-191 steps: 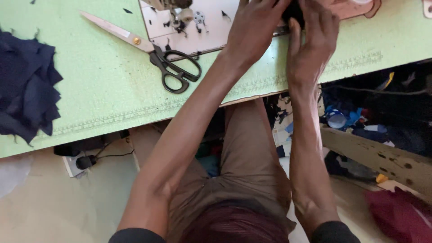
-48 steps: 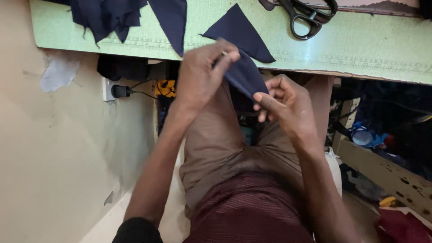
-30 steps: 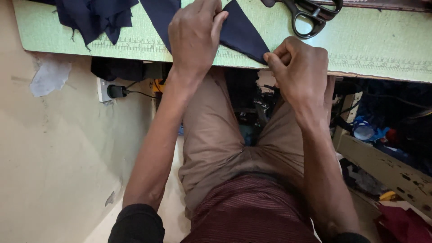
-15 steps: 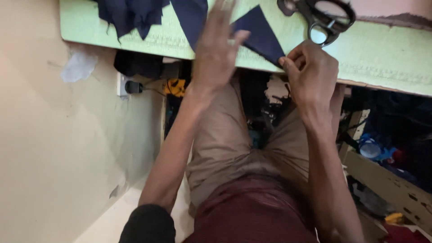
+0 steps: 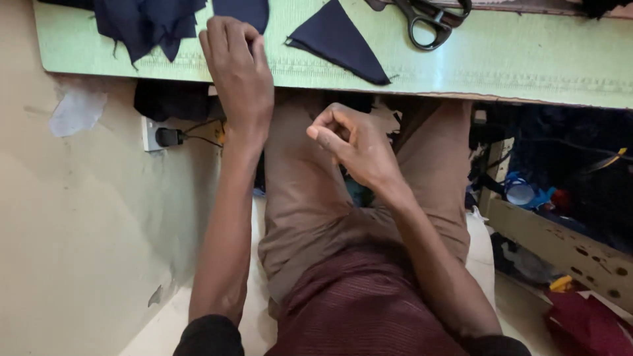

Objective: Folding small pieces of fabric into triangles and trimming them with tailor scissors

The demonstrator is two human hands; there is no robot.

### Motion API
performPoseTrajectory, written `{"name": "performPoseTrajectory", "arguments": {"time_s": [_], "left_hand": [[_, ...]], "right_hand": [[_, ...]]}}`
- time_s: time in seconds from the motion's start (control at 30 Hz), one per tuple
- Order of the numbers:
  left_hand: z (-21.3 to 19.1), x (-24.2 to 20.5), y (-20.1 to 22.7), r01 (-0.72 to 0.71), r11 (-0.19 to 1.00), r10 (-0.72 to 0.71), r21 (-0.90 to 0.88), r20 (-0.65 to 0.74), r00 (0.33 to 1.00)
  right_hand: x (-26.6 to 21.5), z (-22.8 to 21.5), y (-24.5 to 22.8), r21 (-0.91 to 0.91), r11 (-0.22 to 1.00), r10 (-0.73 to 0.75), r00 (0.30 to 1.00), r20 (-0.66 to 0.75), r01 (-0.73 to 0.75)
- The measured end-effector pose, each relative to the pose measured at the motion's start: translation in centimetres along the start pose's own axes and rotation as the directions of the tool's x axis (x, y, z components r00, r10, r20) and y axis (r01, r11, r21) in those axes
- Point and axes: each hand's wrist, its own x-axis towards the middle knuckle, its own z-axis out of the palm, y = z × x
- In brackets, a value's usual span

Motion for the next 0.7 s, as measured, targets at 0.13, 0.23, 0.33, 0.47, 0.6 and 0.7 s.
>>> {"name": "performPoseTrajectory", "arguments": {"time_s": [0.13,0.23,0.33,0.47,0.6,0.7], "left_hand": [[-0.1,1.0,-0.3,0.005,1.0,-0.005,0.006,-0.017,1.0],[1.0,0.4,-2.0,0.004,0.995,-0.011,-0.104,-0.066,0.998],[1.0,-0.7,-3.5,0.274,0.869,-0.328,-0.412,-0.066,0.942],[-1.2,-3.4,2.4,0.406,-0.056,-0.557,-0.912,0.366,0.745],[-2.6,-6.9,9.3,0.415,-0.339,-0.476,-0.845,0.534,0.698],[-2.3,-9.5,11.6,0.444,-0.424,-0.427,-0.79,0.606,0.671]], "right_hand": [[-0.5,-0.4,0.7,0.113,0.994,0.004,0.999,0.043,-0.009],[-1.2,-1.3,0.8,0.066,0.998,0.024,1.0,0.021,-0.025],[-1.4,-1.1,1.2,0.171,0.982,0.077,0.997,0.032,-0.081],[-0.5,0.6,1.4,0.424,0.896,0.16,0.987,-0.025,-0.135],[0.6,2.3,5.9,0.846,0.531,0.141,0.981,-0.133,0.039],[-0.4,0.7,5.7,0.826,0.548,0.21,0.934,-0.29,0.133]]}}
